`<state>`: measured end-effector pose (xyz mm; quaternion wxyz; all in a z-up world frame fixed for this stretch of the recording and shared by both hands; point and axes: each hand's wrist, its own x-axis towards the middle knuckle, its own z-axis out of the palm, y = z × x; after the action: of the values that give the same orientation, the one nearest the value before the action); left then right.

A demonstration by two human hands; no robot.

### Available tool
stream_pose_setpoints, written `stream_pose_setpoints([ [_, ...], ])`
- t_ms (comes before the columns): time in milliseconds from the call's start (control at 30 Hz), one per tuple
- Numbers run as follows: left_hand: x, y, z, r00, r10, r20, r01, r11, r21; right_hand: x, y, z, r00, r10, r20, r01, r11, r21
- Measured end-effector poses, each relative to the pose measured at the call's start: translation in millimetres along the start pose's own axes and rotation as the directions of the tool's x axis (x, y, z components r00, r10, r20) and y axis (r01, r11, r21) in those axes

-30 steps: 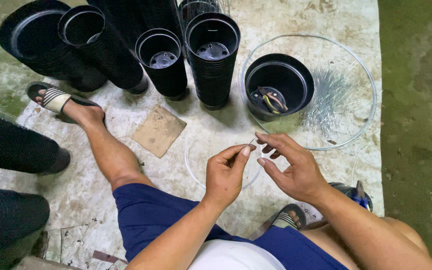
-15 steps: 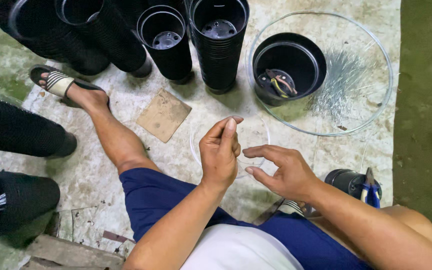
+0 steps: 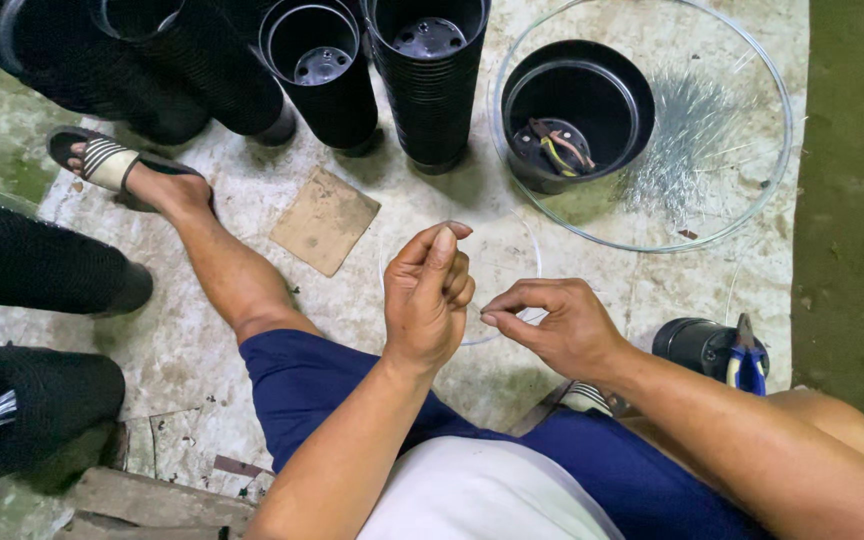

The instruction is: The person sits on the floor and repeatedly twists thin metal wires together by hand, then uses pliers to cut the twisted ends. The person handles multiple wire pieces and places them into a glass bowl.

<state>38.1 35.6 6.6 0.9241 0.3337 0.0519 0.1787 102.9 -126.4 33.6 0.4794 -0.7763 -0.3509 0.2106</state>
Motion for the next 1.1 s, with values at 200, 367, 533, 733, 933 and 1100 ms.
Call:
stream_pose_setpoints([
  [200,-2.2,18.6,-13.8,0.996,0.006,0.093,-0.003,1.0,-0.026,1.9,-10.4,-24.4,0.985,-0.132,0.112,0.147,0.98,-0.137],
  [367,-8.4,50.9,-32.0,0.988,0.07,0.141,-0.062,0.996,-0.059,-3.3,-28.5,-55.0,0.927,-0.359,0.107,0.374,0.865,-0.334],
  [533,-15.1,83.1,-44.3,0.964,0.158,0.213,-0.146,0.987,-0.071,-10.5,-39.7,-80.1,0.898,-0.435,0.071,0.434,0.844,-0.314],
  [733,-21.0,96.8,-49.5,0.942,0.243,0.231,-0.239,0.97,-0.045,-16.2,-40.0,-89.7,0.897,-0.442,0.025,0.433,0.866,-0.25],
  [933,-16.8,106.1,-57.9,0.913,0.226,0.339,-0.219,0.974,-0.058,-19.1,-36.6,-94.4,0.911,-0.412,0.005,0.403,0.889,-0.22],
  [1100,-17.3,104.9,-60.3,0.916,0.224,0.334,-0.227,0.973,-0.031,-20.4,-30.3,-93.2,0.92,-0.391,-0.007,0.38,0.898,-0.22],
])
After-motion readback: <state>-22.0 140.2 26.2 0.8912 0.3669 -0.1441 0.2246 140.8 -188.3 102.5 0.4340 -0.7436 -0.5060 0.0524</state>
